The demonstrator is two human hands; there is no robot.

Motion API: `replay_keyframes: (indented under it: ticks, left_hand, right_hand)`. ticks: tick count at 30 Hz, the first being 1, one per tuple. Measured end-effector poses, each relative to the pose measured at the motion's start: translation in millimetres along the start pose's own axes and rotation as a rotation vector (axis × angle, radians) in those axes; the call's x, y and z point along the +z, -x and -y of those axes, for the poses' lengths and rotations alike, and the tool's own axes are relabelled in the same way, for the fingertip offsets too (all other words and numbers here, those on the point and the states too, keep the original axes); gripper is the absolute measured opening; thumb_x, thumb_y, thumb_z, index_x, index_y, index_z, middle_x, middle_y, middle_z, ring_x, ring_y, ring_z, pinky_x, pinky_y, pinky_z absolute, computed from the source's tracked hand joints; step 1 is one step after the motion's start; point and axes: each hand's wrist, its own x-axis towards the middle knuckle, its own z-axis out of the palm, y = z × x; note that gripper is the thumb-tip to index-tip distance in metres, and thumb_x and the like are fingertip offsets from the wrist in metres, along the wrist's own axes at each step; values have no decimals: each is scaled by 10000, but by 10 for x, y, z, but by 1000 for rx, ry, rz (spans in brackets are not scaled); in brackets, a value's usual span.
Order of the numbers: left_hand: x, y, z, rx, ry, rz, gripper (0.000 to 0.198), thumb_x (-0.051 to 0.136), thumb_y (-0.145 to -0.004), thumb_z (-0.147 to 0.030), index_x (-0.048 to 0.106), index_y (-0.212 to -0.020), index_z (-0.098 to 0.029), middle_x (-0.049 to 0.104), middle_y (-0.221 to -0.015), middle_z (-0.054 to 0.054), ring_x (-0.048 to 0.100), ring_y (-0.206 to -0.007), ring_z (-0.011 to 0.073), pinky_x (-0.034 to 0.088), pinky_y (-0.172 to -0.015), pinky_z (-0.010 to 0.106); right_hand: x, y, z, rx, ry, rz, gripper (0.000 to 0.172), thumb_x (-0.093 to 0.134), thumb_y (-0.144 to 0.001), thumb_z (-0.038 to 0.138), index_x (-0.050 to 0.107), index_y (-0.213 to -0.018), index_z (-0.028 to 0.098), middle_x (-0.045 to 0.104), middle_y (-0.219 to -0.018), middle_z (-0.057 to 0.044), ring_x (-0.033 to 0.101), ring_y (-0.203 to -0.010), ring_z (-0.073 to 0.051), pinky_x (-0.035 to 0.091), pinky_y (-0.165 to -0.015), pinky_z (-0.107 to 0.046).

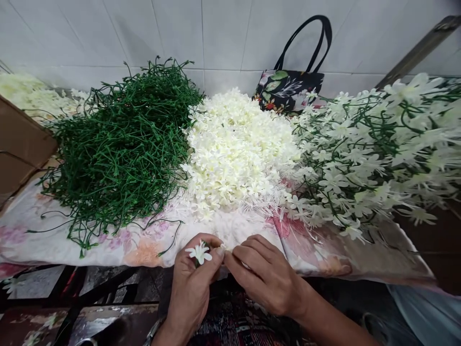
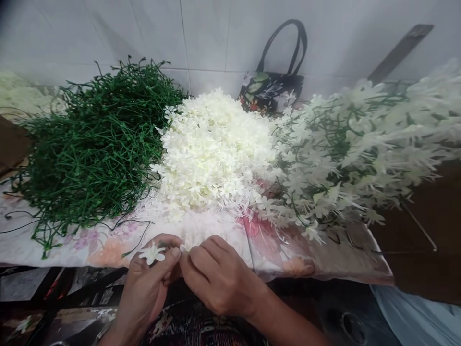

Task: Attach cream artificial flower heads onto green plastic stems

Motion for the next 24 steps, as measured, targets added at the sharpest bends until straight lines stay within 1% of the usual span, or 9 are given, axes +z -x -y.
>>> replay_keyframes:
  ticks: [6, 8, 10, 11, 13, 15, 17, 21, 24]
  left_hand:
    - [28, -18, 2, -59, -54, 11, 241, 759, -617, -275, 566, -600, -132, 316, -466, -88, 243, -427, 24, 237, -399, 137]
    - [27, -27, -1, -32, -85, -16, 229, 742, -623, -272, 562, -595, -134, 334, -464, -83, 246, -421, 26, 233, -397, 147]
    - [22, -30, -6, 21, -122, -60, 202, 716, -639, -269, 568, -600, -138, 376, -477, -71, 267, -419, 32, 236, -398, 159]
    - [18, -30, -8, 48, -142, -80, 187, 701, -650, -267, 571, -604, -141, 388, -480, -67, 277, -419, 37, 242, -401, 166]
    - [6, -30, -6, 91, -188, -102, 163, 680, -669, -267, 582, -618, -147, 386, -474, -66, 295, -425, 48, 253, -411, 179]
    - [-12, -32, 6, 122, -233, -104, 153, 671, -680, -272, 594, -636, -149, 379, -470, -64, 307, -438, 59, 253, -422, 190]
    - [-38, -36, 24, 142, -264, -98, 151, 666, -694, -281, 604, -654, -149, 373, -467, -63, 306, -445, 64, 242, -427, 198]
    - [-91, -43, 50, 158, -272, -93, 145, 661, -712, -279, 607, -663, -154, 398, -488, -57, 315, -456, 66, 242, -433, 202]
    - [-104, -45, 49, 174, -275, -89, 130, 661, -714, -264, 609, -667, -154, 413, -498, -53, 323, -456, 68, 248, -433, 206]
  right_hand:
    - [-20, 103, -9, -5, -30, 25, 217, 394, -905, 94, 602, -946, 52, 601, -713, -78, 551, -709, -169, 445, -605, -308]
    - [-36, 137, -61, 73, -36, -19, 147, 470, -879, 94, 590, -962, 84, 602, -740, -66, 537, -710, -156, 439, -609, -291]
    - [-61, 162, -161, 198, 45, -85, 117, 519, -844, 55, 589, -917, 115, 595, -741, -53, 516, -703, -141, 427, -614, -270]
    - [-73, 172, -221, 268, 117, -80, 115, 522, -839, 43, 592, -875, 126, 589, -734, -50, 509, -704, -141, 422, -627, -269]
    - [-84, 187, -335, 378, 242, 21, 127, 510, -853, 74, 600, -794, 142, 574, -711, -51, 497, -705, -152, 411, -671, -289]
    - [-72, 198, -411, 433, 324, 141, 173, 498, -863, 116, 605, -733, 153, 556, -687, -50, 480, -691, -161, 393, -696, -304]
    - [-45, 202, -437, 453, 375, 191, 207, 487, -859, 117, 603, -692, 159, 543, -668, -47, 467, -676, -164, 378, -693, -302]
    - [-9, 194, -417, 458, 404, 178, 233, 466, -857, 102, 584, -664, 158, 539, -658, -53, 466, -669, -169, 373, -678, -297]
    - [-29, 194, -410, 501, 296, 125, 231, 437, -879, 121, 570, -694, 159, 551, -688, -58, 491, -695, -170, 394, -681, -290]
